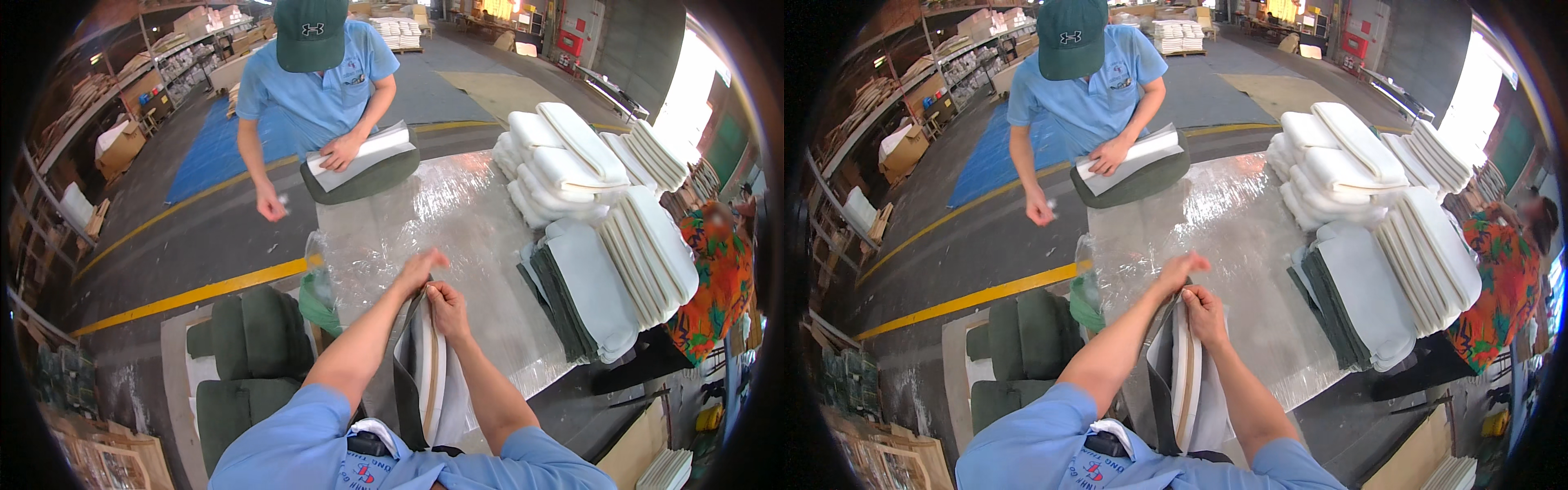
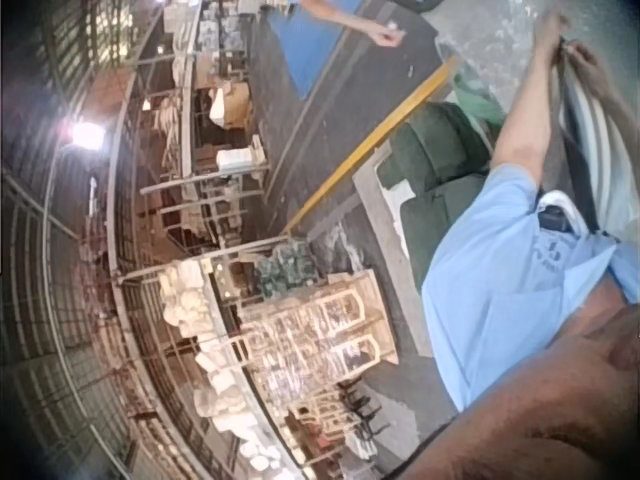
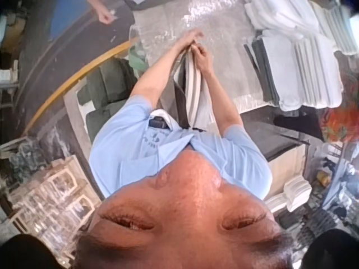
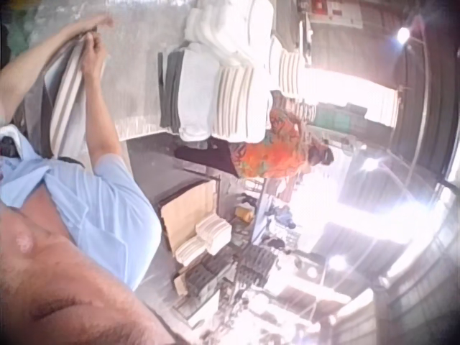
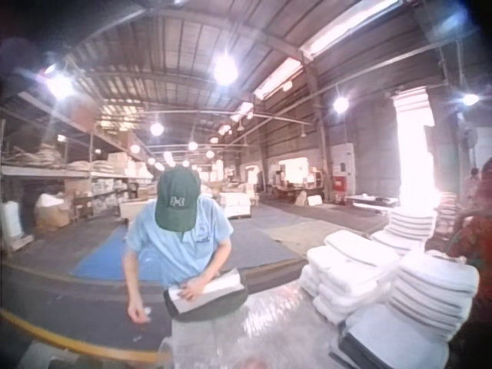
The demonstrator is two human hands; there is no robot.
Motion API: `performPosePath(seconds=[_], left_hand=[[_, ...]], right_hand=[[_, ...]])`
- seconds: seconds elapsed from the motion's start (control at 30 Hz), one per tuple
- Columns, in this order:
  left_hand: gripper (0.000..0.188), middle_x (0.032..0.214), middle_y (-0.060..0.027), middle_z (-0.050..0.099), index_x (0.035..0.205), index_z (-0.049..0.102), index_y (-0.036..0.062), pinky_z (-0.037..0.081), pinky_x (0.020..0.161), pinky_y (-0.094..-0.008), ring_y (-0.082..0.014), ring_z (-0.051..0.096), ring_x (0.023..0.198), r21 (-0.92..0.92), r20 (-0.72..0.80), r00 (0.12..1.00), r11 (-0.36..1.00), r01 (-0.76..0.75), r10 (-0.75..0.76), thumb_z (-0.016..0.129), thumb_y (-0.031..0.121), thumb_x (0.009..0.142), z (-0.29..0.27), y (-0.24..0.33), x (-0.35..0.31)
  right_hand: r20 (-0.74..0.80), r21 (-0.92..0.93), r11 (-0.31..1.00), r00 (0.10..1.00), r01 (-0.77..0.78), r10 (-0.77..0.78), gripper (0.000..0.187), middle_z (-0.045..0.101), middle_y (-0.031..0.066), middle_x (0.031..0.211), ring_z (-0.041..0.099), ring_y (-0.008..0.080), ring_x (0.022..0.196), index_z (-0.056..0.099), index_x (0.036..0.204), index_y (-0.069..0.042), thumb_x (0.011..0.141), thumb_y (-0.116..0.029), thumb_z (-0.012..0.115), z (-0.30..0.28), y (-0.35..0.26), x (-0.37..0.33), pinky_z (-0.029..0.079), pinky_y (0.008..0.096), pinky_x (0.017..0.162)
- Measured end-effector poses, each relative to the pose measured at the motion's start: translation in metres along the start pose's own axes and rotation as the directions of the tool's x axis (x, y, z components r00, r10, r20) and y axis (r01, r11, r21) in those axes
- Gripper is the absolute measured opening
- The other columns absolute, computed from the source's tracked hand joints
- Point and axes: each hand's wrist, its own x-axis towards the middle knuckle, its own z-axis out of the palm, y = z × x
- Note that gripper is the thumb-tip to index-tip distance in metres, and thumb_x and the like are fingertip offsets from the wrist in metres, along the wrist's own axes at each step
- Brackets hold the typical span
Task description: The person inserts white foam inserts into green fabric covers one at a time, aligns edges, and places the finished cushions on a nearby stack. The person repeats this process for multiple cushions throughout the clip.
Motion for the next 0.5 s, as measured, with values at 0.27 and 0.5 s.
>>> performPosePath(seconds=[0.27,0.5], left_hand=[[0.063,0.166,-0.0163,0.045,0.162,0.043,0.0047,0.026,0.129,-0.0364,-0.0278,0.038,0.156,-0.150,-0.107,0.985,0.981,0.122,-0.139,0.040,0.048,0.116,0.100,-0.038,-0.155],[0.056,0.140,-0.0168,0.070,0.145,0.062,0.0021,0.049,0.114,-0.0432,-0.0311,0.067,0.128,-0.190,-0.158,0.587,0.608,0.771,-0.794,0.063,0.043,0.108,0.050,-0.027,-0.351]], right_hand=[[-0.251,0.137,0.990,0.968,0.009,0.026,0.020,0.071,-0.0035,0.099,0.059,0.0056,0.088,0.075,0.105,-0.006,0.110,-0.023,0.064,-0.085,0.023,-0.013,0.047,0.0232,0.079],[-0.517,0.489,0.866,0.835,0.105,0.191,0.020,0.075,0.0058,0.100,0.072,0.0193,0.090,0.071,0.103,-0.006,0.109,-0.024,0.064,-0.161,0.050,-0.088,0.059,0.0338,0.080]])
